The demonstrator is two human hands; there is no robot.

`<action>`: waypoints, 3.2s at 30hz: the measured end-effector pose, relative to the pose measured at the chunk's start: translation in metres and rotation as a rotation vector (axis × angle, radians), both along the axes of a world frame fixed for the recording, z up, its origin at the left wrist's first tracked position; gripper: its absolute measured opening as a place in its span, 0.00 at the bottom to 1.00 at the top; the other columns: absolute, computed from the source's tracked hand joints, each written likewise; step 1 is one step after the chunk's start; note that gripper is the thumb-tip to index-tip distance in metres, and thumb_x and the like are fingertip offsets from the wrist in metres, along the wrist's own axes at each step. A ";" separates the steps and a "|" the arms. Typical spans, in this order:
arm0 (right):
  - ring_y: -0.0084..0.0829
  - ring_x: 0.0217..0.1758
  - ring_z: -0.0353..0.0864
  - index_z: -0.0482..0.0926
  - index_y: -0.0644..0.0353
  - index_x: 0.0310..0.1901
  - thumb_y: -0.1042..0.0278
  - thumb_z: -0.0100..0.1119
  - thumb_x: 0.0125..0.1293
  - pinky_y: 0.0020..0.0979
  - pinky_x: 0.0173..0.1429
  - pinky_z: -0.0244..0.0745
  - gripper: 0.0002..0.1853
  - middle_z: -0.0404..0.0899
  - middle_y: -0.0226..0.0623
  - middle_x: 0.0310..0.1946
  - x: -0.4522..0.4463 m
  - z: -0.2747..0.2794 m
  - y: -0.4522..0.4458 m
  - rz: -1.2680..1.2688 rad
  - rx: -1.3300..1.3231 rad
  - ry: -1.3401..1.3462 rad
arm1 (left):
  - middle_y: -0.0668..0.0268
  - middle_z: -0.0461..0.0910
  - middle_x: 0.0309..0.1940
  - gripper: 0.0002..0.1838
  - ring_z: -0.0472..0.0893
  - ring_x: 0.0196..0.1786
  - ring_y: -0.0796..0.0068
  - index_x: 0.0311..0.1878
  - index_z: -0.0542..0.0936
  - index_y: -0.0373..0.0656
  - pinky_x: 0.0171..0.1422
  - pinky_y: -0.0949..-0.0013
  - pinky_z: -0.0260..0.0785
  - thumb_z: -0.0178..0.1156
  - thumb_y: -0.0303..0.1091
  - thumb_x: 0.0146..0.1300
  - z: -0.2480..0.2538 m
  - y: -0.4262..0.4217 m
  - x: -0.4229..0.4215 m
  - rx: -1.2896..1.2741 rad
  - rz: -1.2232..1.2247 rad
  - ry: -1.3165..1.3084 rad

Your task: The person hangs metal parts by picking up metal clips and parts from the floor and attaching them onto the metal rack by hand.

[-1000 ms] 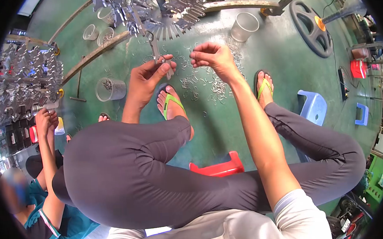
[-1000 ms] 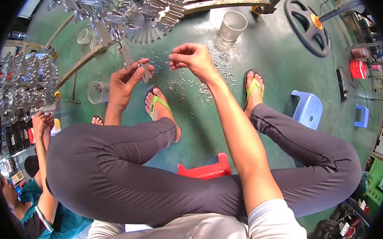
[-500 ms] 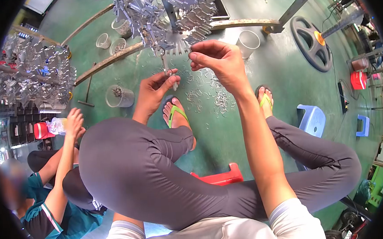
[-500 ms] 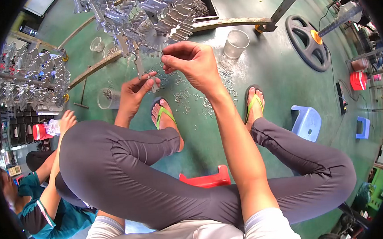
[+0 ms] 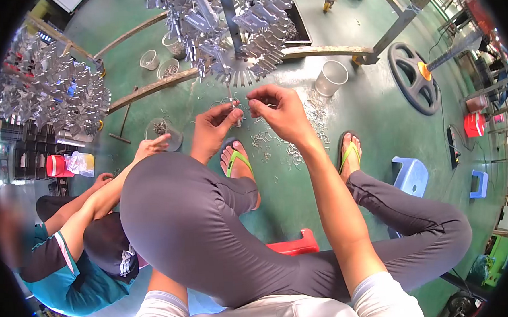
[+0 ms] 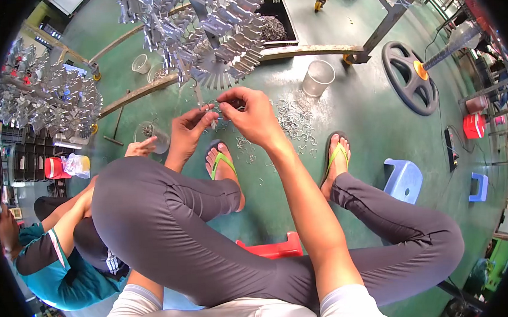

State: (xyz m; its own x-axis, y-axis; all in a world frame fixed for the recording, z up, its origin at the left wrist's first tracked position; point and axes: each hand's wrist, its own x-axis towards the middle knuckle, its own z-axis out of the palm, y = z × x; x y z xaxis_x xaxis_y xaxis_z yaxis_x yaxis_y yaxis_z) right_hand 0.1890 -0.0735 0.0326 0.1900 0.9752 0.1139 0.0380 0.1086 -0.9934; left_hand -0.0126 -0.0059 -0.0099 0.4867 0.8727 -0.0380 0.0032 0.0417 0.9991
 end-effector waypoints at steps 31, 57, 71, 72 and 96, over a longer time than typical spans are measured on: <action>0.50 0.36 0.83 0.88 0.66 0.42 0.73 0.67 0.67 0.45 0.43 0.78 0.06 0.80 0.49 0.35 -0.022 0.018 -0.009 -0.034 0.198 -0.503 | 0.74 0.86 0.37 0.23 0.75 0.36 0.88 0.57 0.87 0.42 0.36 0.78 0.62 0.73 0.50 0.68 0.092 0.018 -0.009 -0.143 -0.162 0.177; 0.28 0.39 0.91 0.87 0.68 0.46 0.75 0.70 0.68 0.29 0.45 0.84 0.08 0.90 0.42 0.38 -0.050 -0.039 0.005 -0.304 0.111 0.101 | 0.82 0.65 0.22 0.23 0.60 0.25 0.90 0.57 0.87 0.32 0.32 0.76 0.51 0.69 0.44 0.70 0.072 0.020 -0.005 -0.120 -0.026 0.008; 0.28 0.37 0.91 0.88 0.68 0.45 0.77 0.71 0.66 0.28 0.43 0.85 0.08 0.90 0.42 0.38 -0.056 -0.013 -0.003 -0.250 0.237 -0.031 | 0.83 0.62 0.22 0.25 0.63 0.26 0.87 0.57 0.86 0.32 0.33 0.75 0.54 0.69 0.46 0.70 0.061 0.016 -0.005 -0.200 -0.002 -0.131; 0.29 0.37 0.91 0.88 0.68 0.45 0.77 0.71 0.66 0.29 0.43 0.85 0.07 0.90 0.42 0.38 -0.057 -0.012 -0.003 -0.244 0.219 -0.032 | 0.83 0.62 0.22 0.26 0.63 0.26 0.87 0.57 0.86 0.32 0.33 0.75 0.54 0.68 0.47 0.71 0.061 0.015 -0.005 -0.190 -0.005 -0.123; 0.33 0.38 0.93 0.88 0.69 0.44 0.77 0.70 0.66 0.30 0.44 0.88 0.07 0.88 0.44 0.37 -0.030 0.003 0.000 -0.204 0.237 -0.234 | 0.68 0.80 0.42 0.21 0.76 0.43 0.81 0.70 0.73 0.31 0.45 0.74 0.70 0.51 0.34 0.82 0.015 0.004 -0.003 -0.545 -0.132 -0.285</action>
